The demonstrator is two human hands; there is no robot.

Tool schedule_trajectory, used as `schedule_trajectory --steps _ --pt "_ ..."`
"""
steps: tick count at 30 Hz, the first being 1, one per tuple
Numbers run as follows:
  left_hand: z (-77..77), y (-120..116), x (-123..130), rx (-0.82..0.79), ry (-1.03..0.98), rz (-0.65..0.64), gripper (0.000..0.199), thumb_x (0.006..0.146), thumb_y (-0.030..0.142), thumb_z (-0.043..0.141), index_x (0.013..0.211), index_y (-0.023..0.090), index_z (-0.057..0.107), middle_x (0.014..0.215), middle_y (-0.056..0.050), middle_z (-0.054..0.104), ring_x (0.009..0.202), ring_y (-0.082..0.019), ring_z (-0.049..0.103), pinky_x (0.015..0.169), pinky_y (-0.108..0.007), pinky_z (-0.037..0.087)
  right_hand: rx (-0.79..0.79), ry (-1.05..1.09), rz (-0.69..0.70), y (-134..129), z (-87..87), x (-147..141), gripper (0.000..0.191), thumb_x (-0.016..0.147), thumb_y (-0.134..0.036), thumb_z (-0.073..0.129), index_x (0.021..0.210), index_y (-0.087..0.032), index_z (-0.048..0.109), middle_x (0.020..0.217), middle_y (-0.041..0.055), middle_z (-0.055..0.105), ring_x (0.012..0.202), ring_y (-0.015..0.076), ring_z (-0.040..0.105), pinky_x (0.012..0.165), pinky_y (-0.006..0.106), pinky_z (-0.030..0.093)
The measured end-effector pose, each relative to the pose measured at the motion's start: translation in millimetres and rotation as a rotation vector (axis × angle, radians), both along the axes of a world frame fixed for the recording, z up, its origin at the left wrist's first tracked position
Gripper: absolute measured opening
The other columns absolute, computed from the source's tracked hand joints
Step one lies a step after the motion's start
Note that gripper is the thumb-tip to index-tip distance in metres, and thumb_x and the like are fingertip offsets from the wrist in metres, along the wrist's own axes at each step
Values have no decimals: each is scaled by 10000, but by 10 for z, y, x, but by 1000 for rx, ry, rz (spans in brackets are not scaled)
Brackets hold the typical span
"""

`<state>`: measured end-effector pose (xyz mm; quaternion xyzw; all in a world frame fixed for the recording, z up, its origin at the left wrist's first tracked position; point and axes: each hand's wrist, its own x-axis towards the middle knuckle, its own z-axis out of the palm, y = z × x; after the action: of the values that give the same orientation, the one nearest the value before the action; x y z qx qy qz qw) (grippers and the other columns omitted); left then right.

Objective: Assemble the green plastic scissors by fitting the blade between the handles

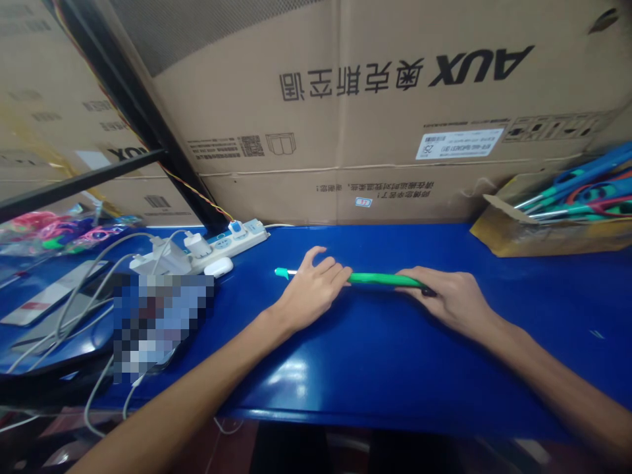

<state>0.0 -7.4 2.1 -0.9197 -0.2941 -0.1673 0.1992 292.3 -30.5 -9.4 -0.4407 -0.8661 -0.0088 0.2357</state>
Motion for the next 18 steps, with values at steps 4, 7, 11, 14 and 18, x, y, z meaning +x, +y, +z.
schedule_trajectory --steps 4,7,11,14,18 --pt "8 13 -15 12 2 -9 277 1055 170 362 1130 118 624 859 -51 679 853 -185 595 1124 -495 307 -1 -26 7 25 14 16 286 1030 -426 471 1180 -266 655 1064 16 757 740 187 706 578 283 428" --pt "-32 57 -29 -14 29 -52 277 1068 241 385 1186 112 601 935 -70 714 886 -192 622 1111 -495 332 -113 9 46 67 26 21 332 1009 -498 495 1194 -259 635 1035 20 746 761 192 700 617 286 460" --pt "-54 85 -42 -132 -20 -83 296 1060 304 435 1258 118 554 1062 -72 728 957 -182 647 1114 -450 334 -202 69 68 100 28 13 355 1025 -513 447 1133 -241 649 1069 48 697 883 208 673 755 325 501" --pt "-21 80 -48 -234 -47 -78 259 1046 334 464 1155 151 612 1041 -45 727 946 -182 642 1023 -398 397 -273 80 78 112 10 3 377 1030 -519 427 1138 -243 660 1087 56 669 951 217 654 811 348 503" --pt "5 87 -62 -361 -51 -42 290 1033 364 478 1180 183 652 1015 -46 713 926 -195 623 832 -335 443 -354 36 84 113 -19 -9 402 1045 -513 386 1168 -255 669 1079 48 668 980 220 653 838 364 505"
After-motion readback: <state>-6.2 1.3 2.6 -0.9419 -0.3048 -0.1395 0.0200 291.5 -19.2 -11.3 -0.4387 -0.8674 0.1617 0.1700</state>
